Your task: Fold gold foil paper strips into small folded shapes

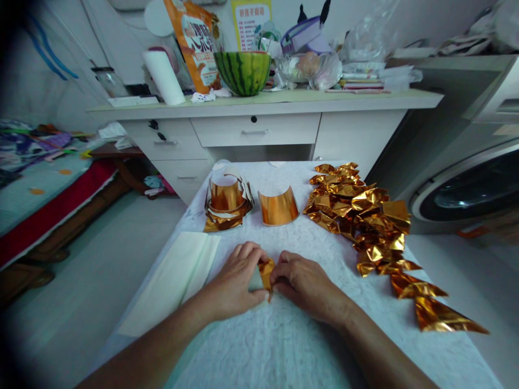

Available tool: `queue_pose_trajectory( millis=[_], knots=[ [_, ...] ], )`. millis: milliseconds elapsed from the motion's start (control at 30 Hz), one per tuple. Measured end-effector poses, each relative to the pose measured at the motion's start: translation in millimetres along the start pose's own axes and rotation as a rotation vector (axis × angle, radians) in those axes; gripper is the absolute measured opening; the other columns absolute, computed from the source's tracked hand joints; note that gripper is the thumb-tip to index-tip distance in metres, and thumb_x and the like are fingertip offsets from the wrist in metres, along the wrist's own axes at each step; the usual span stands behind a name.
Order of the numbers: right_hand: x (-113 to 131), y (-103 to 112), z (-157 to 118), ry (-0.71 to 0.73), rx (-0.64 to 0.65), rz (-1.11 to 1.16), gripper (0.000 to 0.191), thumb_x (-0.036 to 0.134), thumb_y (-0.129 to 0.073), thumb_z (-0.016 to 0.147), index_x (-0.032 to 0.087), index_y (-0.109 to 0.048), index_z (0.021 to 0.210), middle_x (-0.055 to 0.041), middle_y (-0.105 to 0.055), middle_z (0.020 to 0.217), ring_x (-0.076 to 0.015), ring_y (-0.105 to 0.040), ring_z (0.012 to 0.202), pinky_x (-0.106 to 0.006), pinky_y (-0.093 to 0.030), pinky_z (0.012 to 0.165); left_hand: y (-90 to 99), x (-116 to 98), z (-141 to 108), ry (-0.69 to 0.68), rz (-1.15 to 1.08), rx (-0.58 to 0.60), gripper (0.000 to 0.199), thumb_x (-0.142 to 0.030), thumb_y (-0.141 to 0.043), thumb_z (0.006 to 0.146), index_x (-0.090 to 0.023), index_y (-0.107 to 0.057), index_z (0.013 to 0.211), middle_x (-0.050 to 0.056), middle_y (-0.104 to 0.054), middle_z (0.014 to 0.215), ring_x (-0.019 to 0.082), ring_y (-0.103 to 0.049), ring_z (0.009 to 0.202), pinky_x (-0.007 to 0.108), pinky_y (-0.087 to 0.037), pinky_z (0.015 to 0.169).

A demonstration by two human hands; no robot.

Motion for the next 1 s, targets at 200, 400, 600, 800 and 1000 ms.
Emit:
queue_pose_trajectory(
  millis=[200,400,600,800,1000],
  knots=[
    [1.0,-1.8,2.7,-0.047,-0.029,-0.071,0.010,0.016,-0.056,0.086,0.019,-0.065,0.083,-0.0012,-0.060,0.088,-0.0144,-0.057,0.082,-0.024,-0.040,0.071,1.4,-0.8,-0.5,-0.002,0.014,0.019,0.039,-0.028,-0.067,0.068,-0.021,-0.048,0.101,0.005,-0.047,0.111,0.025,-0.041,0.108,0.039,-0.039,0.097],
    [1.3,-5.0,3.6,-0.093,-0.042,-0.115,0.011,0.012,-0.055,0.084,0.018,-0.064,0.082,-0.0014,-0.060,0.086,-0.0145,-0.057,0.080,-0.024,-0.038,0.068,-0.2,-1.1,-1.3,-0.017,0.012,0.033,0.039,-0.028,-0.066,0.069,-0.021,-0.047,0.102,0.005,-0.046,0.111,0.025,-0.041,0.108,0.040,-0.040,0.097],
    [3.3,-5.3,5.9,-0.119,-0.041,-0.132,0.012,0.010,-0.056,0.081,0.018,-0.064,0.081,-0.0019,-0.060,0.087,-0.0144,-0.057,0.080,-0.024,-0.037,0.067,2.0,0.3,-0.8,-0.054,-0.023,0.071,0.039,-0.024,-0.063,0.071,-0.021,-0.048,0.107,0.005,-0.046,0.113,0.024,-0.041,0.110,0.039,-0.040,0.098],
    [1.1,-5.7,5.1,-0.132,-0.045,-0.124,0.008,0.013,-0.059,0.081,0.017,-0.065,0.082,-0.0026,-0.061,0.087,-0.0157,-0.057,0.082,-0.025,-0.038,0.068,4.1,-0.3,-0.7,-0.033,-0.033,0.080,0.042,-0.037,-0.068,0.072,-0.021,-0.049,0.106,0.006,-0.047,0.113,0.026,-0.042,0.110,0.042,-0.040,0.098],
    [-0.2,-7.9,6.5,-0.127,-0.056,-0.111,0.011,0.010,-0.058,0.079,0.018,-0.065,0.082,-0.0021,-0.061,0.087,-0.0152,-0.058,0.083,-0.024,-0.038,0.069,1.2,0.3,0.3,-0.017,-0.027,0.035,0.045,-0.035,-0.073,0.067,-0.022,-0.049,0.103,0.005,-0.047,0.112,0.026,-0.042,0.109,0.042,-0.040,0.096]
  ],
)
Point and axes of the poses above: each hand's wrist, its own z-axis towards the middle knuckle, its own y-axis out of the back of the hand, x = y × z, the point moved 7 cm from there along z, towards the middle knuckle
